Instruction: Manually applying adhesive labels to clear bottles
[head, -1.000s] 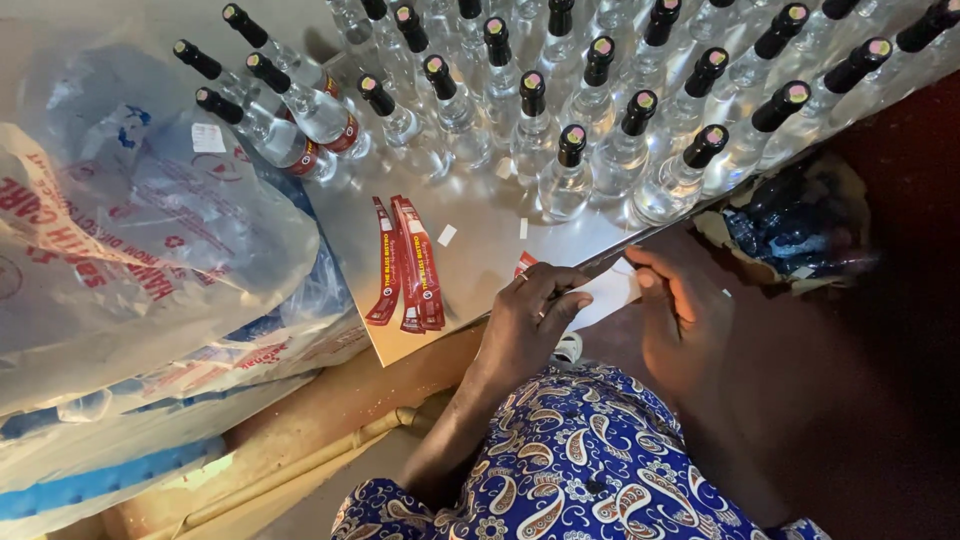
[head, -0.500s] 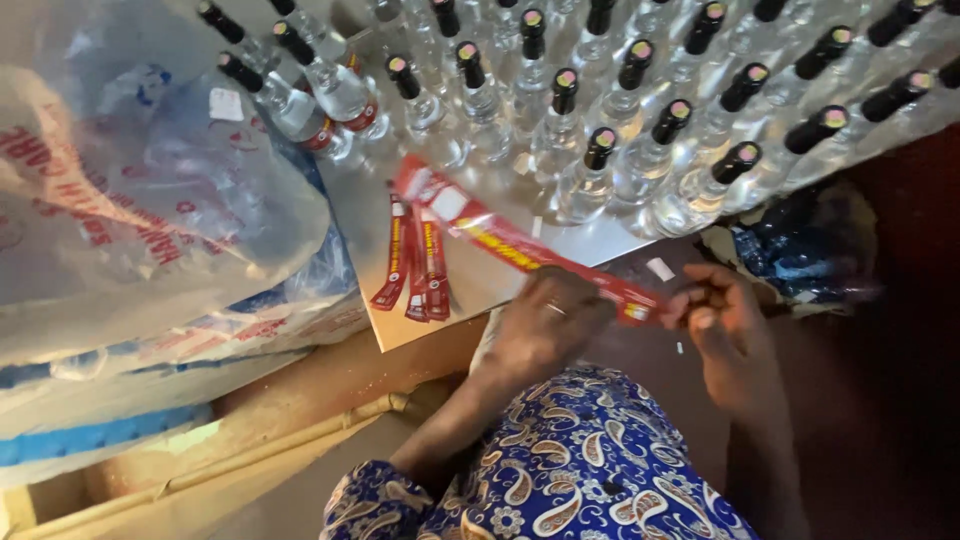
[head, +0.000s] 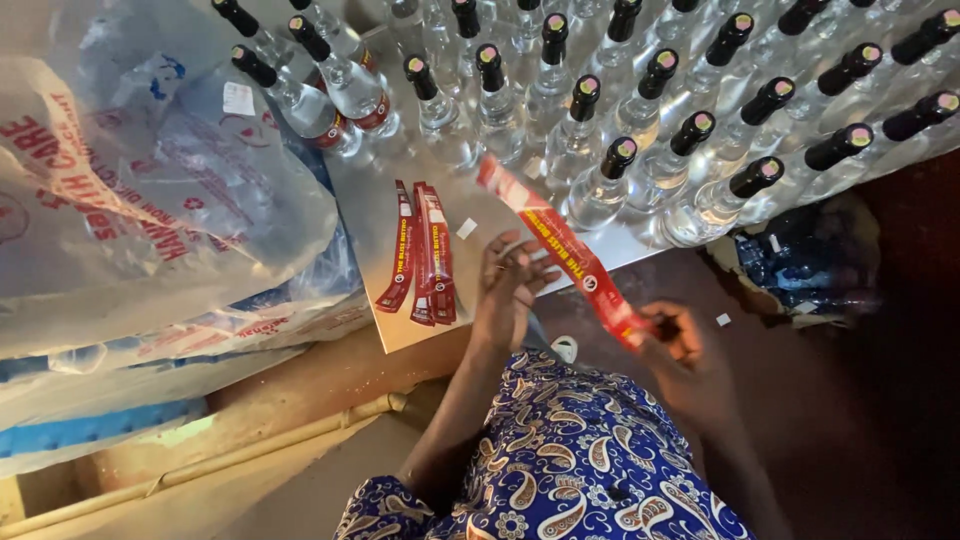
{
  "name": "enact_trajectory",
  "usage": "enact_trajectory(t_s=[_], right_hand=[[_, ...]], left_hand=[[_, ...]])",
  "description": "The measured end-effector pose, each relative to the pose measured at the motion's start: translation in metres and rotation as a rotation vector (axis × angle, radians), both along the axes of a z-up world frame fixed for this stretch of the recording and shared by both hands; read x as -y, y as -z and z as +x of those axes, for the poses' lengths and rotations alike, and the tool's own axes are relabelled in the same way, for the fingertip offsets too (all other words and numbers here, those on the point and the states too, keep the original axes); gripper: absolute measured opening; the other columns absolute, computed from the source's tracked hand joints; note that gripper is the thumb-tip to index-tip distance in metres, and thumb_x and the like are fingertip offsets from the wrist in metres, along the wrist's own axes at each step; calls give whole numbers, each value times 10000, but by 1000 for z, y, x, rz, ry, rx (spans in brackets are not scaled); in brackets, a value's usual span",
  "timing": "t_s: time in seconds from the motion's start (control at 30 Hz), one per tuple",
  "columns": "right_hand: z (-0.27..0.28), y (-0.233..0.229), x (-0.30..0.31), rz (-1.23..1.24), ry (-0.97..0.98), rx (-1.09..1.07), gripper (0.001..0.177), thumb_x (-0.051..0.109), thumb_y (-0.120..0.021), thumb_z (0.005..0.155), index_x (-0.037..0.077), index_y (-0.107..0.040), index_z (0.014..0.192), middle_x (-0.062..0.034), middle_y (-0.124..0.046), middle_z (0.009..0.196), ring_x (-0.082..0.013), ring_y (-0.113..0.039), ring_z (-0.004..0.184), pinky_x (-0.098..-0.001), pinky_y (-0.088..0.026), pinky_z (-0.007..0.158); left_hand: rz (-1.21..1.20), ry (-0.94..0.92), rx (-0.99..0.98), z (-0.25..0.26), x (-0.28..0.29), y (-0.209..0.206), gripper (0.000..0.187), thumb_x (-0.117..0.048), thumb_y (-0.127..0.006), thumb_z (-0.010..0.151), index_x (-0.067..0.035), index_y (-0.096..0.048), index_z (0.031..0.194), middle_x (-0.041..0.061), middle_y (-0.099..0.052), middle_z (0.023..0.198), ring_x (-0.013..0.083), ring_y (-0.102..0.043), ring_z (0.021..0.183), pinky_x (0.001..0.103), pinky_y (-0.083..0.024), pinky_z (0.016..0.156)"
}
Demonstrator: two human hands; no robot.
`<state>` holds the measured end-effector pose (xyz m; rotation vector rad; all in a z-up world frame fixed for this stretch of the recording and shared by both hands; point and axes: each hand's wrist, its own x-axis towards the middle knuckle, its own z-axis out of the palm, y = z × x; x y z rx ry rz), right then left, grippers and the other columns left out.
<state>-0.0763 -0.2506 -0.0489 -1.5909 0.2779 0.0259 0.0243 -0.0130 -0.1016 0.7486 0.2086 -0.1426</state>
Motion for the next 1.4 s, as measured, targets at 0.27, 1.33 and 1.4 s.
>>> enact_trajectory(t_s=[0.27, 1.33, 1.4], right_hand=[[4, 2, 1, -105, -294, -144, 734, 163, -854, 907, 53, -599, 1586, -257, -699, 1422, -323, -743, 1202, -498, -559, 1061], [28, -155, -16, -826, 20, 41, 201, 27, -712, 1070, -16, -828, 1228, -177, -795, 1164, -301, -700, 1062, -410, -511, 953], [42, -153, -25, -805, 80, 138, 184, -52, -682, 1059, -65, -814, 1186, -210, -795, 1160, -329, -708, 1089, -440, -525, 994]], left_hand=[[1168, -127, 291, 25, -28, -28, 112, -210, -769, 1053, -258, -829, 1135, 32, -786, 1050, 256, -774, 1058, 397, -593, 982], [1536, 243, 454, 127, 38, 86, 733, -616, -725, 950, -55, -657, 1416, 197, -693, 1454, 411, -635, 1346, 520, -523, 1112], [1451, 319, 365, 133, 6, 76, 737, -687, -695, 936, -64, -750, 1326, 217, -732, 1429, 403, -664, 1349, 504, -549, 1078]])
